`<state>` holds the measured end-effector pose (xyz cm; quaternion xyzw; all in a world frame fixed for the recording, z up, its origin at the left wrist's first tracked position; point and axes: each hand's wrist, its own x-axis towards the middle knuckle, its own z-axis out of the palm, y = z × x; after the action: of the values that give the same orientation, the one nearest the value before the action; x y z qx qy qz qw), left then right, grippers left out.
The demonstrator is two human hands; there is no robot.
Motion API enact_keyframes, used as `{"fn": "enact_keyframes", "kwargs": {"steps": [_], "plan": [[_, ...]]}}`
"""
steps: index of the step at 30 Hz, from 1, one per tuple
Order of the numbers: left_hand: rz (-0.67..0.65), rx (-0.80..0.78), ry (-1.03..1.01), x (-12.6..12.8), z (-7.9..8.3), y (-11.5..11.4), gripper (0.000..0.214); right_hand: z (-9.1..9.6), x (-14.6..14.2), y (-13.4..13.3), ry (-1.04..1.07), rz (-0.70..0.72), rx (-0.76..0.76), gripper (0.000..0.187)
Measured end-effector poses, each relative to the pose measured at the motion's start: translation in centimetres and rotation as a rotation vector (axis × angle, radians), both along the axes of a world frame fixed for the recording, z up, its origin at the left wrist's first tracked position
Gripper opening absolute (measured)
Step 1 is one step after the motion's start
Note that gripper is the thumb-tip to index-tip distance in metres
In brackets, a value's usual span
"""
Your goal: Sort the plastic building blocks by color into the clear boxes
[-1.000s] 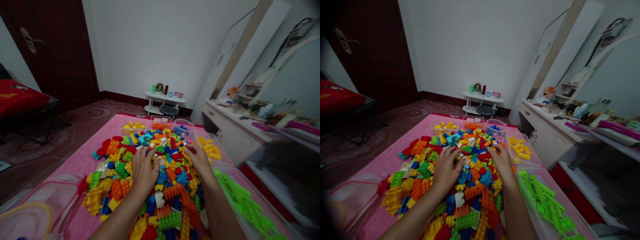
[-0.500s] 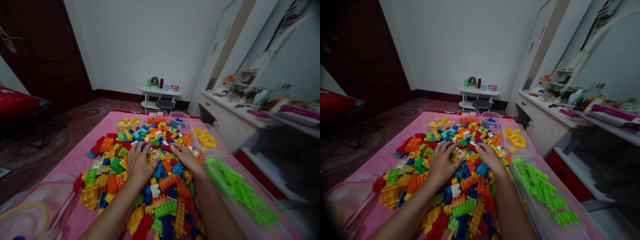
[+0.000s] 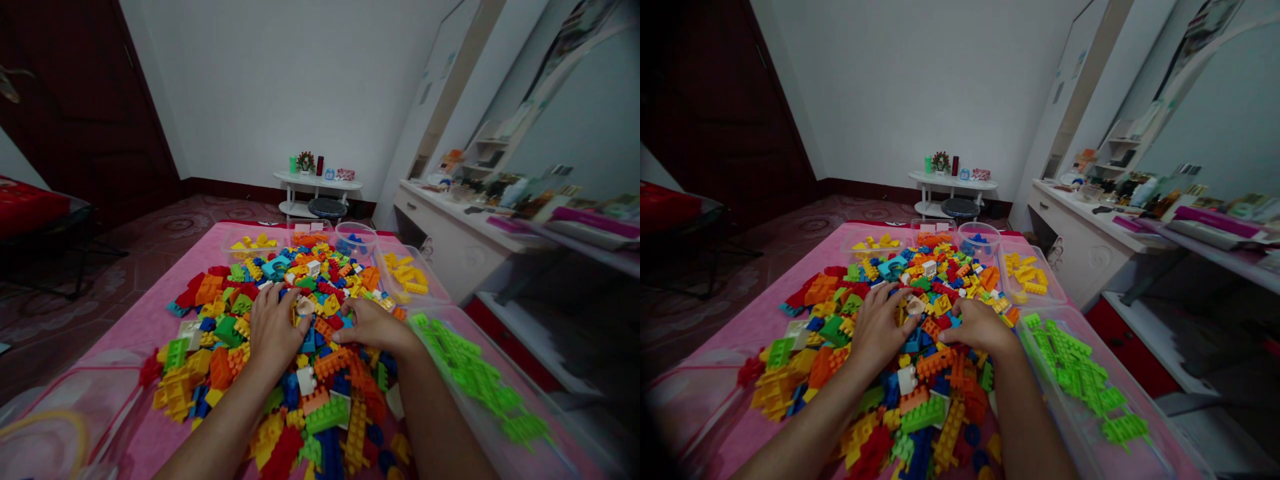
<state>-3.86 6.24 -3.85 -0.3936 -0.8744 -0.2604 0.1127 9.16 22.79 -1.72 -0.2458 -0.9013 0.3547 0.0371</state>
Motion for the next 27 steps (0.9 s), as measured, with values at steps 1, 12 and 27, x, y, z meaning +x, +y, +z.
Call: {"fn": "enact_keyframes", "kwargs": {"steps": [1, 12, 27], "plan": [[-0.001, 0.0, 0.001, 0.0, 0.0, 0.0, 0.042, -0.1, -0.1, 0.0, 0.022, 0.008, -0.008, 0.038], [-0.005, 0.019, -0.003, 0.0, -0.1, 0.0, 0.038, -0.9, -3.7, 2.1, 0.237, -0.288, 0.198, 0.018], [-0.001, 0.032, -0.069, 0.0, 0.0, 0.0, 0.061, -0.8, -5.1, -0.2, 0.317, 0.074, -0.312, 0.036]]}}
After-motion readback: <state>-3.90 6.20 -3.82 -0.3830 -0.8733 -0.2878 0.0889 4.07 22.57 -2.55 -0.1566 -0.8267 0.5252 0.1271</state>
